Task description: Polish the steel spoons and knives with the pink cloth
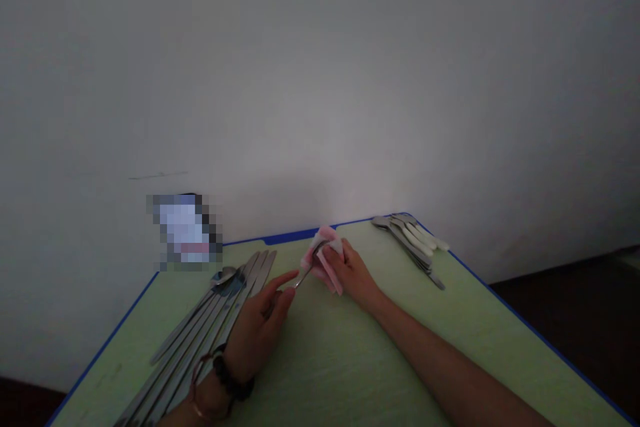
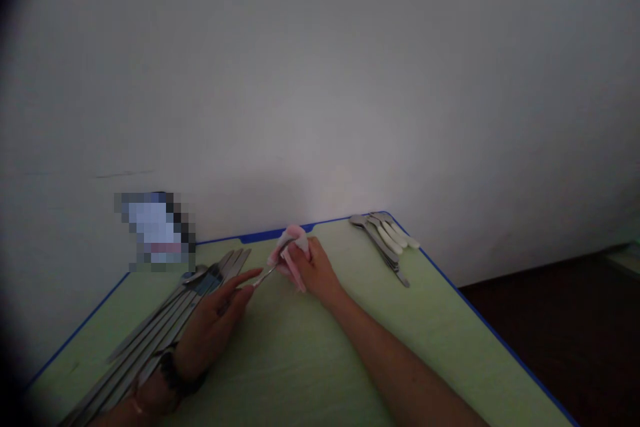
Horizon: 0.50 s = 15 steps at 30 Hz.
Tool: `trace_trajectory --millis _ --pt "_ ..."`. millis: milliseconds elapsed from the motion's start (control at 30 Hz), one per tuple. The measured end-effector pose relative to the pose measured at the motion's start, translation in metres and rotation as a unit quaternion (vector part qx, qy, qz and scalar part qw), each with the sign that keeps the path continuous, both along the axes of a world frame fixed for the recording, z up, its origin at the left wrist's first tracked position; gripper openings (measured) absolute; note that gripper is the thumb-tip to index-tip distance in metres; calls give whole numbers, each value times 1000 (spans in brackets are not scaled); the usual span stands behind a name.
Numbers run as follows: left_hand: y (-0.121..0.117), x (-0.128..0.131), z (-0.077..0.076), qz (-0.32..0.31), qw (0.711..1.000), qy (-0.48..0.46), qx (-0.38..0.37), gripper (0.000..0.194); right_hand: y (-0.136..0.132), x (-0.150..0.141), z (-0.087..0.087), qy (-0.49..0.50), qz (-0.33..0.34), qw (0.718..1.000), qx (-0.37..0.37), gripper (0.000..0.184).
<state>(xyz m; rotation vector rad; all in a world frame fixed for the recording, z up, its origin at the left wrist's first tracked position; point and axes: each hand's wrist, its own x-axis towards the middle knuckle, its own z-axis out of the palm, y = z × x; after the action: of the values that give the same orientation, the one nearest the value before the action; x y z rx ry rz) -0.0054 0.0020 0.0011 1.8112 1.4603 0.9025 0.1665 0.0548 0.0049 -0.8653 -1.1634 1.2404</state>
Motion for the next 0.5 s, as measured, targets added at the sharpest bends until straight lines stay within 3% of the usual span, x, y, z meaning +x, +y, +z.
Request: trace_trajectory --millis 67,133,200,333,500 --pt "1 0 -1 -16 1000 -12 -19 48 4 -2 -5 8 11 1000 -7 28" --pt "2 1 -2 -23 999 -29 -22 48 8 1 -9 12 -52 999 -8 27" --pt "3 1 -2 -18 999 -38 -10 47 12 5 -13 -27 -94 995 22 28" --pt "2 2 -3 -17 999 -45 7 45 13 9 -16 -159 -115 976 93 28" --pt "0 4 -3 -31 999 -34 11 47 9 8 -13 -163 -206 954 146 29"
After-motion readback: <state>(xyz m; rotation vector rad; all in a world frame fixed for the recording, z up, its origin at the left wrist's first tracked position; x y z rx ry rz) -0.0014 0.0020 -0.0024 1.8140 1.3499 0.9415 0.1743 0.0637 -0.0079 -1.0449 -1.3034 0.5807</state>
